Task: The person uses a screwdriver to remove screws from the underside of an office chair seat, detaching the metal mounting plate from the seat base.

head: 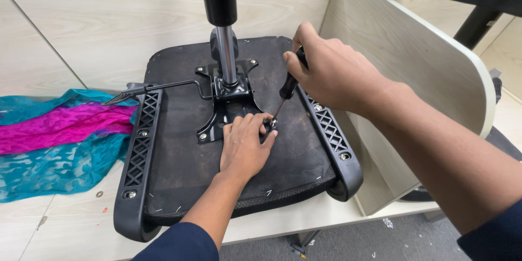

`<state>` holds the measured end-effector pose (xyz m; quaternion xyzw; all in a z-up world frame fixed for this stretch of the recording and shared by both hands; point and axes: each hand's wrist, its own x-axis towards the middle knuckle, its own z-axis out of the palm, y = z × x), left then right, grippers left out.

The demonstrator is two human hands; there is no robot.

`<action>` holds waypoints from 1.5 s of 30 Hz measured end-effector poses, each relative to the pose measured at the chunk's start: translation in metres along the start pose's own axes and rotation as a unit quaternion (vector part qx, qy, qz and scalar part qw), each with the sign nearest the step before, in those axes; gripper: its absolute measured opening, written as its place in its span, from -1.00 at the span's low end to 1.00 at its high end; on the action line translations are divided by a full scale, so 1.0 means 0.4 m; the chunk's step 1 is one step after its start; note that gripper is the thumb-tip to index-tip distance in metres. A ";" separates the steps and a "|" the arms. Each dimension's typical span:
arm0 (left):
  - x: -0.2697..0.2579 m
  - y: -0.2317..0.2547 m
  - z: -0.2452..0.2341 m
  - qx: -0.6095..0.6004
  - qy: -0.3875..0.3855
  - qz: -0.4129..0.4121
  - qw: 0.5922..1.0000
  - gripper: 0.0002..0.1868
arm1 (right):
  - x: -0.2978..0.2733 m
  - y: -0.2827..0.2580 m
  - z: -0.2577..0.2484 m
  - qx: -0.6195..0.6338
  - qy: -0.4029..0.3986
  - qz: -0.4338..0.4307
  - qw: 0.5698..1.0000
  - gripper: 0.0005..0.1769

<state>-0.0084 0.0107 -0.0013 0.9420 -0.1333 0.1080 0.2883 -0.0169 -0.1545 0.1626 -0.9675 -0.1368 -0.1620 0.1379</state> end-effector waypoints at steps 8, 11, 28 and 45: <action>-0.001 0.025 -0.010 0.018 -0.022 -0.037 0.999 -0.52 | 0.003 -0.003 0.008 0.032 0.001 0.004 0.999 -0.51; -0.003 0.029 -0.010 0.017 -0.010 -0.029 0.999 -0.51 | 0.010 -0.004 0.016 0.035 0.026 -0.043 0.998 -0.55; 0.012 0.038 -0.001 -0.016 0.013 -0.089 0.996 -0.72 | 0.027 0.020 0.096 0.275 0.121 -0.077 0.951 -0.59; 0.007 0.006 0.010 0.004 0.032 -0.006 0.999 -0.64 | 0.020 -0.034 0.131 0.291 0.110 -0.089 0.946 -0.65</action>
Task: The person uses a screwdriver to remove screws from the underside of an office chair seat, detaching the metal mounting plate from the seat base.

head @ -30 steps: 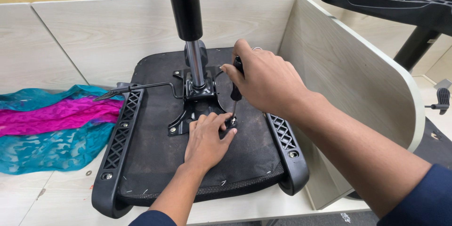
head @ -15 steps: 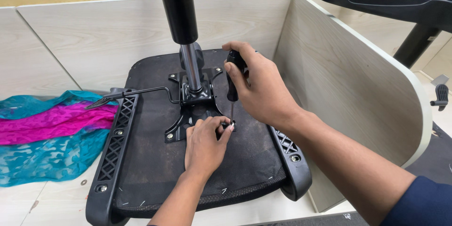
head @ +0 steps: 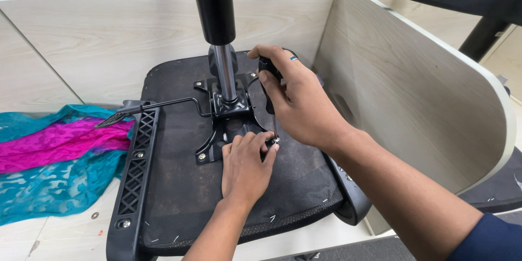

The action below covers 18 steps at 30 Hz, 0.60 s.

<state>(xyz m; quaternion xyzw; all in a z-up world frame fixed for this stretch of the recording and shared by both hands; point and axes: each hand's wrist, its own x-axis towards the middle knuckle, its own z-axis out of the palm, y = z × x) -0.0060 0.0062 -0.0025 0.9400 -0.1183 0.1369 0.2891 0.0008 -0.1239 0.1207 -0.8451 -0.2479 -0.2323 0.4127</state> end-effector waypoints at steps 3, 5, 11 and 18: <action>0.001 -0.005 0.005 0.001 -0.022 -0.006 1.000 -0.63 | 0.013 -0.003 0.023 -0.017 0.035 0.036 0.999 -0.69; -0.002 -0.007 0.004 -0.010 -0.011 0.001 1.000 -0.64 | 0.018 -0.001 0.028 -0.028 0.055 -0.003 0.998 -0.71; 0.002 0.001 -0.001 -0.014 -0.013 -0.015 1.000 -0.66 | 0.039 0.019 0.020 -0.009 0.040 -0.075 0.996 -0.70; 0.003 0.026 -0.024 -0.021 -0.019 -0.047 0.998 -0.68 | 0.049 0.035 -0.003 -0.007 0.055 0.014 0.998 -0.73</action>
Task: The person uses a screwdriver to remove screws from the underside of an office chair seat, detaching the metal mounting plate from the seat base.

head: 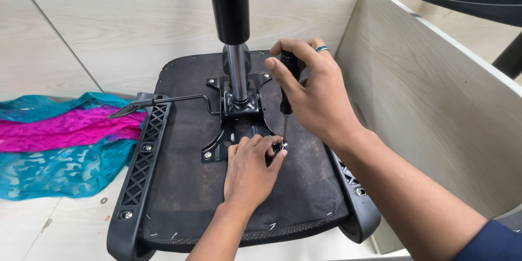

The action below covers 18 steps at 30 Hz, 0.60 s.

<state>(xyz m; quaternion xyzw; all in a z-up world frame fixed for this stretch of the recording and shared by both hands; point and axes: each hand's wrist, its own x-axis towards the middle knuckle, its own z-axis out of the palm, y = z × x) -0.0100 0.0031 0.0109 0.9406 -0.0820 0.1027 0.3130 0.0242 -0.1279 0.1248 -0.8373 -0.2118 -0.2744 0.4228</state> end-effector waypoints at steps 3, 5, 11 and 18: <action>0.001 0.011 -0.004 0.011 -0.043 -0.051 0.998 -0.66 | 0.003 0.023 -0.019 0.002 -0.003 -0.056 0.998 -0.69; 0.000 0.013 -0.004 0.009 -0.014 -0.029 0.999 -0.64 | 0.006 0.036 -0.025 0.012 -0.003 -0.051 0.999 -0.66; -0.002 0.017 0.002 0.018 -0.001 -0.019 1.000 -0.64 | -0.003 0.065 -0.050 0.039 -0.020 0.025 0.999 -0.63; -0.002 0.026 0.002 0.036 -0.006 -0.036 0.999 -0.65 | -0.020 0.075 -0.057 0.044 -0.006 -0.118 0.992 -0.62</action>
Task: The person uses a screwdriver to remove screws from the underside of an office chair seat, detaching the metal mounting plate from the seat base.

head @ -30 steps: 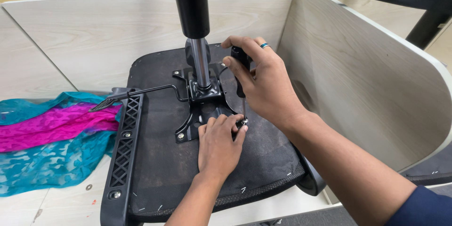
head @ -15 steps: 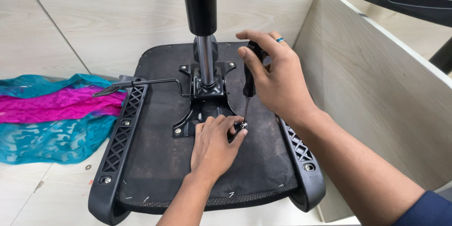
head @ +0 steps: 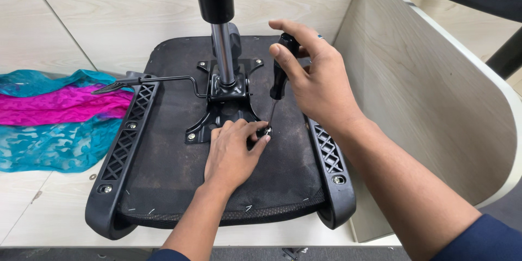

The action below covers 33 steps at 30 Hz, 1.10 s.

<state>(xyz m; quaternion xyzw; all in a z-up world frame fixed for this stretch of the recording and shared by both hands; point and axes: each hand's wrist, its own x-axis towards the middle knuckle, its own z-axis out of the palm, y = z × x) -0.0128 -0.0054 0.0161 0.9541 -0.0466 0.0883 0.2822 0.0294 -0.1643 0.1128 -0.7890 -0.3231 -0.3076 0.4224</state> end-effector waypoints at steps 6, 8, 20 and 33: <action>-0.004 0.001 -0.002 -0.007 0.003 -0.003 1.000 -0.66 | 0.003 -0.005 -0.017 0.047 -0.065 0.090 0.993 -0.60; -0.003 0.000 -0.002 -0.003 -0.005 -0.008 1.000 -0.67 | 0.005 -0.013 -0.013 0.009 -0.048 0.107 0.993 -0.64; -0.002 -0.009 0.003 -0.007 -0.012 -0.021 1.000 -0.72 | 0.001 -0.033 -0.001 0.019 -0.017 0.074 0.997 -0.69; -0.001 -0.018 0.006 -0.010 -0.004 -0.004 1.000 -0.75 | 0.007 -0.052 0.020 0.022 -0.036 0.106 0.993 -0.67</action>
